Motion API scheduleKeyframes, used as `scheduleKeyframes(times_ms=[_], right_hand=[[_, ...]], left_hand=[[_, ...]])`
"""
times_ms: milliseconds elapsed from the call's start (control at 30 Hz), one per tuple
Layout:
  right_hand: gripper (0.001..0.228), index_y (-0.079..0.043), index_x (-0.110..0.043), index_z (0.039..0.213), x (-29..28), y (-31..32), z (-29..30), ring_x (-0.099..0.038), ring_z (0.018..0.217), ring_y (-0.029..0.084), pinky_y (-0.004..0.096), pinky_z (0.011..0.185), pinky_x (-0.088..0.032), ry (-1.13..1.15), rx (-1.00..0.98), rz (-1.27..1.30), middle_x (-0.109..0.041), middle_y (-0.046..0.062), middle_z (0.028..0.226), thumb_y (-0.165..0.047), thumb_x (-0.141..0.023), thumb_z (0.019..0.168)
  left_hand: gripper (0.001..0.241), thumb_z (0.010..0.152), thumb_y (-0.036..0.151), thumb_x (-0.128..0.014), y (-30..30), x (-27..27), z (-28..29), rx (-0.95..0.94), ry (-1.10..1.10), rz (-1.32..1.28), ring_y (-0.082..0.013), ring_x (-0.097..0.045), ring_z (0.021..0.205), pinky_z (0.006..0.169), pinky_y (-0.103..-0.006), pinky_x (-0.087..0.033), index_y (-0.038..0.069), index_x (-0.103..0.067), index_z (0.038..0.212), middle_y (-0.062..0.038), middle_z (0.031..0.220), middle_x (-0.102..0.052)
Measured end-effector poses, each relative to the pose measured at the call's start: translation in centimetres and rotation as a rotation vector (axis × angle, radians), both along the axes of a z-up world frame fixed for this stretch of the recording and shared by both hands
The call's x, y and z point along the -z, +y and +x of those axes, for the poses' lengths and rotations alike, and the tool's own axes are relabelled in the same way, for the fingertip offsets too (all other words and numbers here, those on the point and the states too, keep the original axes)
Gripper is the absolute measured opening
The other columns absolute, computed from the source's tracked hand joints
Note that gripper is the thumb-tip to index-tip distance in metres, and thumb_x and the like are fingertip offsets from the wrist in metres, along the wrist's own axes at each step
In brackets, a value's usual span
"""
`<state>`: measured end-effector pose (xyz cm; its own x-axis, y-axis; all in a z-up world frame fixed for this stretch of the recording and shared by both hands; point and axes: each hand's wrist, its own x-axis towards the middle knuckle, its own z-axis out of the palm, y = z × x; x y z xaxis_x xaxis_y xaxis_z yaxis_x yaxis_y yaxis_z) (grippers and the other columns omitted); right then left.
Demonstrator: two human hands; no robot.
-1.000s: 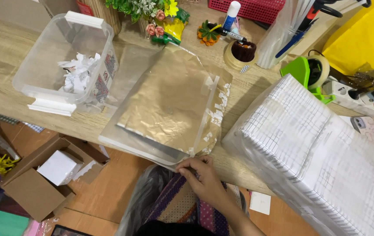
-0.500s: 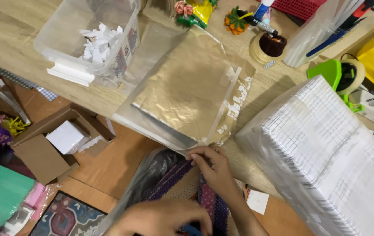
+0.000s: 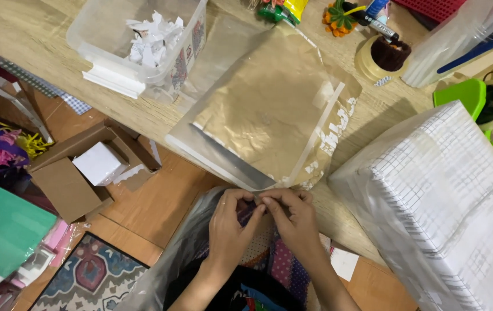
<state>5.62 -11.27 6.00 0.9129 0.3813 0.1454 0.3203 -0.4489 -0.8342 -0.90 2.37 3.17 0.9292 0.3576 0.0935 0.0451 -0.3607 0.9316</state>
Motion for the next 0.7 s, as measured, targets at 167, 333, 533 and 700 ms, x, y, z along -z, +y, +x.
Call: scheduleKeyframes(times_ms=[167, 333, 533, 700], right_hand=[[0.018, -0.023, -0.08, 0.103, 0.3, -0.1, 0.4, -0.065, 0.094, 0.005, 0.03, 0.095, -0.028, -0.037, -0.032, -0.105, -0.081, -0.011, 0.101, -0.029, -0.064, 0.098], [0.014, -0.023, -0.079, 0.1, -1.2, 0.5, 0.5, -0.068, 0.094, 0.005, 0.033, 0.097, -0.025, -0.126, -0.1, -0.164, -0.079, -0.011, 0.099, -0.024, -0.065, 0.098], [0.016, -0.023, -0.077, 0.103, -1.5, 0.8, 0.8, -0.068, 0.093, 0.004, 0.033, 0.096, -0.024, -0.141, -0.114, -0.17, -0.078, -0.012, 0.095, -0.023, -0.062, 0.1], [0.014, -0.021, -0.077, 0.1, -1.5, 1.1, 0.8, -0.068, 0.094, 0.007, 0.033, 0.094, -0.025, -0.189, -0.12, -0.156, -0.078, -0.01, 0.095, -0.02, -0.064, 0.099]], left_hand=[[0.018, 0.097, 0.028, -0.067, 0.1, 0.3, 0.3, -0.011, -0.035, 0.055, -0.0195, -0.064, 0.094, 0.08, -0.034, -0.05, 0.012, -0.063, 0.104, -0.002, 0.097, -0.066], [0.016, 0.094, 0.031, -0.07, 0.2, 0.5, 0.5, -0.044, -0.036, 0.132, -0.014, -0.067, 0.079, 0.085, -0.0333, -0.04, 0.017, -0.067, 0.088, 0.006, 0.081, -0.069], [0.016, 0.095, 0.031, -0.069, 0.1, 0.4, 0.7, -0.046, -0.018, -0.028, -0.0146, -0.064, 0.079, 0.089, -0.033, -0.038, 0.016, -0.064, 0.09, 0.005, 0.078, -0.066], [0.016, 0.096, 0.029, -0.068, -0.3, 1.3, 0.7, -0.068, -0.045, -0.062, -0.0134, -0.062, 0.079, 0.089, -0.0324, -0.036, 0.016, -0.063, 0.087, 0.006, 0.079, -0.064]])
